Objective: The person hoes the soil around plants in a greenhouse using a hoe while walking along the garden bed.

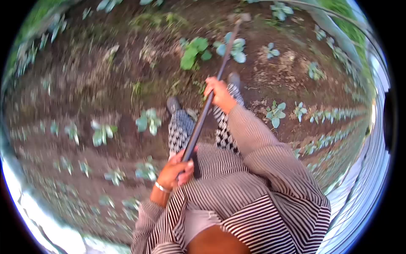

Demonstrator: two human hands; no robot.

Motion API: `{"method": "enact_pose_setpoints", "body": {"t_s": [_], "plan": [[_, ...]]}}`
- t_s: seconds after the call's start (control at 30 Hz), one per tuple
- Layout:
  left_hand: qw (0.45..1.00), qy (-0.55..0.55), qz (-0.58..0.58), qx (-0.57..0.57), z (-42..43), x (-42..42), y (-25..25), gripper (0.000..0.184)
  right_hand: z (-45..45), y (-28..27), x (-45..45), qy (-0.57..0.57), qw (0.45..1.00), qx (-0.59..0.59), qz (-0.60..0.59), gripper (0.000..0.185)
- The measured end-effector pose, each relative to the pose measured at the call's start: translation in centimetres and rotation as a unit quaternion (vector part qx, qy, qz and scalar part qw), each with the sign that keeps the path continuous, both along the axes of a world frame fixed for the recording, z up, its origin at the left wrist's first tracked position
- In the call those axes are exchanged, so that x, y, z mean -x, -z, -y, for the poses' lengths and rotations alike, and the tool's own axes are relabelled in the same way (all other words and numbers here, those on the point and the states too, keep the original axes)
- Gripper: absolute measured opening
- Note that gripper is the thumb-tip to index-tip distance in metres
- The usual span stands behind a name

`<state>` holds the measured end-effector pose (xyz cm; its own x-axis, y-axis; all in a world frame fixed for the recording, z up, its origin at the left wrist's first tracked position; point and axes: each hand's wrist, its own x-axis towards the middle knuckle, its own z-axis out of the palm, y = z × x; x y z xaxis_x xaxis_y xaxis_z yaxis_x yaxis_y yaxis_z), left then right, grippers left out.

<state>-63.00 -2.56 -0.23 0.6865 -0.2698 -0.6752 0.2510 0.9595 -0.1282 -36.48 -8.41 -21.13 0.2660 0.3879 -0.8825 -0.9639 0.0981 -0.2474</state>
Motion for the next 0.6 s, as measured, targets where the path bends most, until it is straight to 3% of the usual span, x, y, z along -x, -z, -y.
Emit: {"method": "enact_pose_setpoints", "body": {"t_s": [0.1,0.23,0.37,0.4,0.43,0.47,0.5,0.57,0.6], "plan": [[0.999,0.034,-0.013,0.023,0.6,0.8,1.0,0.055,1.1,1.0,2.3,0.038,0.998,-0.007,0.044,0.021],[0.987,0.148,0.024,-0.054,2.1,1.2,2.6,0.055,3.4,2.2,3.5,0.074,0.997,-0.004,0.002,0.022],[0.925,0.309,-0.035,-0.217,2.4,1.6,4.3,0.051,4.8,3.7,4.8,0.091,0.996,0.008,-0.022,0.022],[0.835,0.406,-0.043,-0.370,2.9,0.7,4.3,0.050,4.7,3.5,4.5,0.102,0.994,0.029,-0.014,0.023],[0.709,0.490,-0.050,-0.506,3.4,-0.1,4.2,0.050,4.7,3.0,3.8,0.092,0.994,0.063,-0.003,0.024],[0.622,0.509,-0.059,-0.592,4.3,-1.4,4.3,0.051,5.2,3.5,2.8,0.094,0.991,0.086,0.034,0.024],[0.599,0.469,-0.019,-0.649,5.2,-2.0,5.3,0.046,5.8,4.0,1.7,0.091,0.987,0.109,0.071,0.025],[0.732,0.482,-0.073,-0.476,5.7,-7.8,3.7,0.035,7.5,4.9,-1.5,0.070,0.983,0.134,0.104,0.024],[0.811,0.420,-0.052,-0.403,6.8,-8.2,5.4,0.029,8.7,4.6,-3.2,0.079,0.986,0.117,0.090,0.023]]}}
